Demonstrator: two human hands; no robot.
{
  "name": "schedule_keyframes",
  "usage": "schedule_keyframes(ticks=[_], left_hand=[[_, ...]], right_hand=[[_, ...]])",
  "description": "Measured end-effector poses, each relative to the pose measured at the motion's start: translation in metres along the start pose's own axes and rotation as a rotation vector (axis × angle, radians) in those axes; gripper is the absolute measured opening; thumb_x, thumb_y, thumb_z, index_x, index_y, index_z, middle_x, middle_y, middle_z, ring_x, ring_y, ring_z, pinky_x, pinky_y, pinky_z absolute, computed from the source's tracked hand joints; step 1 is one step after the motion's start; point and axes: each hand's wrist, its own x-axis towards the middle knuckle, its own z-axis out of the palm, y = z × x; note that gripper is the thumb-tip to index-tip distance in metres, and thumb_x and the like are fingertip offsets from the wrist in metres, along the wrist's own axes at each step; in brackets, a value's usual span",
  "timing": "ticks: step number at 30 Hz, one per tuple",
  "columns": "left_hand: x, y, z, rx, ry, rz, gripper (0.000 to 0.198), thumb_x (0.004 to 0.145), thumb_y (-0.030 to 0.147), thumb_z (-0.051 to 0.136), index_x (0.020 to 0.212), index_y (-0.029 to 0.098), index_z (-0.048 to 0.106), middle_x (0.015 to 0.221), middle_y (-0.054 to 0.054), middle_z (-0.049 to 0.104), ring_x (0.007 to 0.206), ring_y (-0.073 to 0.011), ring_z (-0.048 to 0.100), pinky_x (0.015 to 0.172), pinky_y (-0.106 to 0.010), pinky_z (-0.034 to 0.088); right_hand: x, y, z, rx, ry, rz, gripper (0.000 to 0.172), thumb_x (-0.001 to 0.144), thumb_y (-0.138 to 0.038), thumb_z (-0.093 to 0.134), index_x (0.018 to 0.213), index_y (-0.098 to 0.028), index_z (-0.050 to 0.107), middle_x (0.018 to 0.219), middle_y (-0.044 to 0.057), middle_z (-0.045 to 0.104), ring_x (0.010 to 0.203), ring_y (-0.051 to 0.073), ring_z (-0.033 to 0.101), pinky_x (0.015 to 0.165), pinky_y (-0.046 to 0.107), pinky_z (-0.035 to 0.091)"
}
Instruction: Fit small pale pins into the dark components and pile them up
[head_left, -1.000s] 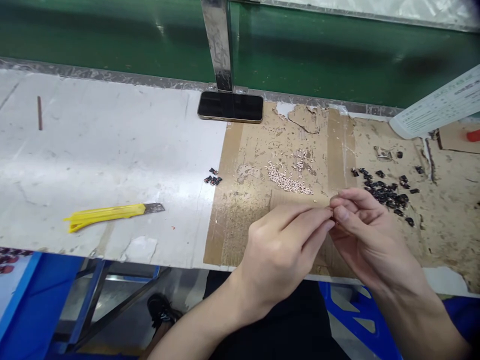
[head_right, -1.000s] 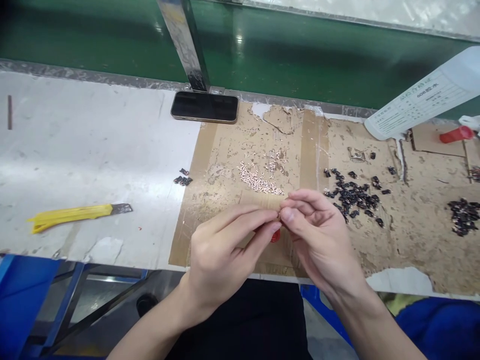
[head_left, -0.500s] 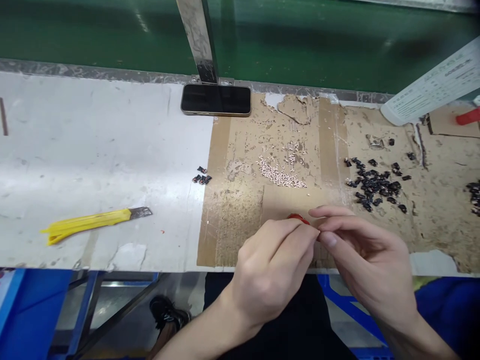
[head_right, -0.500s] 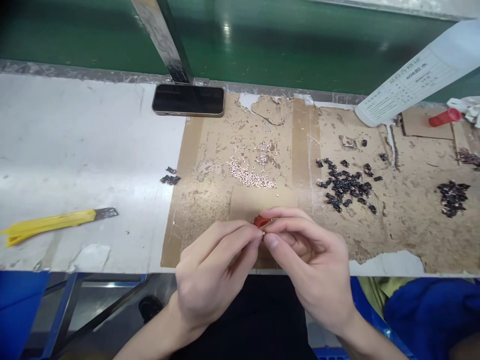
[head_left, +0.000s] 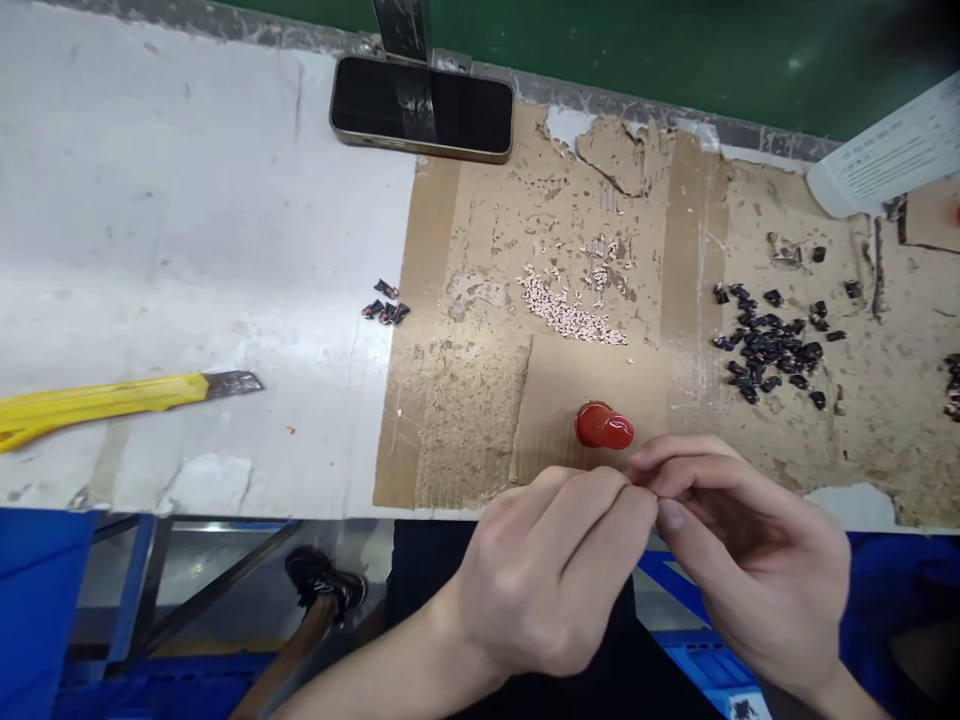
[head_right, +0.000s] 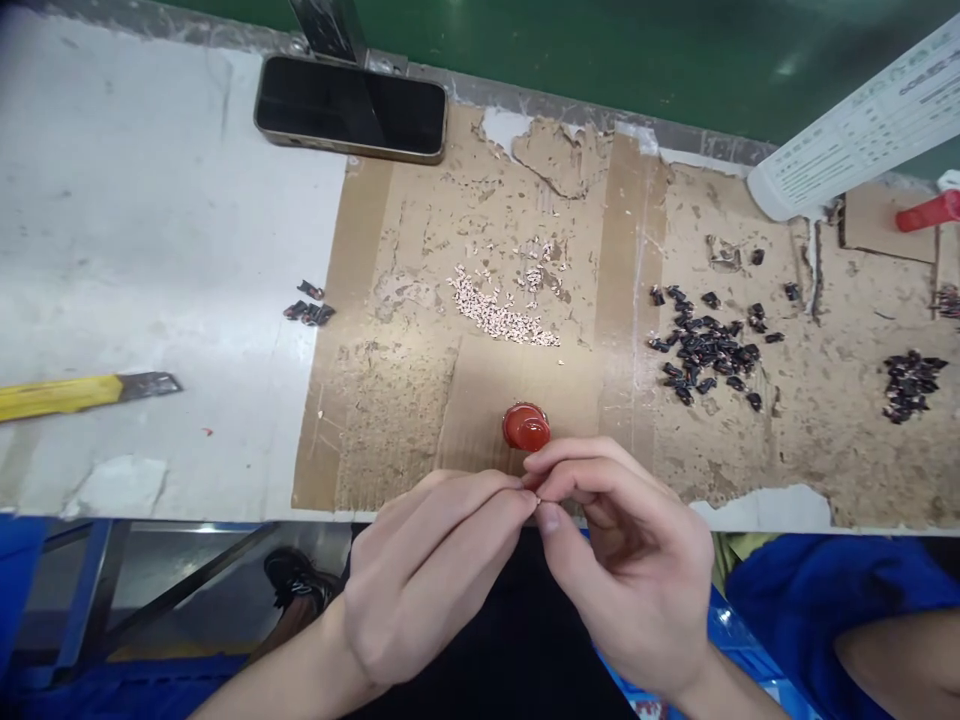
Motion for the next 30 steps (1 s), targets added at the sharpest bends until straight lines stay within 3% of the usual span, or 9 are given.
schedule_keyframes(ticks=[4, 8, 13, 19, 24, 30], left_hand=[[-0.001, -0.001, 0.0, -0.093, 0.036, -0.093, 0.016, 0.097, 0.006, 0.067, 0.11, 0.012, 0.073, 0.099, -0.007, 0.082, 0.087, -0.0167, 0.077, 0.08, -0.025, 0.066], [0.001, -0.005, -0.008, -0.231, 0.078, -0.317, 0.025, 0.095, 0.002, 0.067, 0.114, 0.014, 0.076, 0.108, -0.005, 0.081, 0.098, -0.0119, 0.076, 0.093, -0.018, 0.062], [-0.001, -0.011, -0.018, -0.283, 0.1, -0.51, 0.034, 0.098, 0.005, 0.066, 0.127, 0.022, 0.07, 0.112, -0.001, 0.081, 0.101, -0.0118, 0.077, 0.093, -0.02, 0.062], [-0.002, -0.015, -0.024, -0.209, 0.145, -0.549, 0.025, 0.096, 0.006, 0.07, 0.112, 0.024, 0.077, 0.107, 0.001, 0.076, 0.093, -0.0102, 0.074, 0.088, -0.019, 0.064], [0.004, -0.014, -0.028, -0.275, 0.133, -0.587, 0.028, 0.097, 0.007, 0.069, 0.113, 0.025, 0.081, 0.105, 0.001, 0.074, 0.085, -0.0077, 0.074, 0.082, -0.016, 0.064], [0.018, -0.014, -0.025, -0.836, 0.057, -0.835, 0.02, 0.091, 0.007, 0.073, 0.095, 0.024, 0.084, 0.086, 0.0, 0.082, 0.068, -0.0102, 0.077, 0.064, -0.015, 0.066]], right_hand=[[0.002, 0.006, -0.004, -0.098, 0.024, -0.051, 0.017, 0.09, -0.008, 0.069, 0.091, -0.025, 0.07, 0.101, 0.005, 0.07, 0.089, 0.019, 0.072, 0.07, 0.029, 0.063], [0.008, 0.018, -0.008, -0.423, 0.121, -0.222, 0.024, 0.083, -0.007, 0.075, 0.095, -0.027, 0.07, 0.109, 0.006, 0.071, 0.098, 0.025, 0.07, 0.084, 0.042, 0.06], [0.013, 0.024, -0.006, -0.6, 0.091, -0.326, 0.027, 0.083, -0.008, 0.075, 0.099, -0.028, 0.068, 0.114, 0.008, 0.07, 0.099, 0.027, 0.069, 0.087, 0.045, 0.058], [0.016, 0.024, -0.003, -0.658, 0.07, -0.355, 0.028, 0.083, -0.008, 0.075, 0.1, -0.029, 0.066, 0.116, 0.008, 0.069, 0.093, 0.026, 0.068, 0.082, 0.045, 0.059], [0.016, 0.023, -0.005, -0.637, 0.07, -0.351, 0.027, 0.083, -0.006, 0.075, 0.099, -0.027, 0.068, 0.116, 0.009, 0.069, 0.096, 0.026, 0.069, 0.084, 0.044, 0.058], [0.014, 0.004, -0.008, -0.213, 0.057, -0.145, 0.019, 0.088, -0.008, 0.07, 0.091, -0.027, 0.069, 0.107, 0.006, 0.07, 0.096, 0.025, 0.07, 0.083, 0.042, 0.06]])
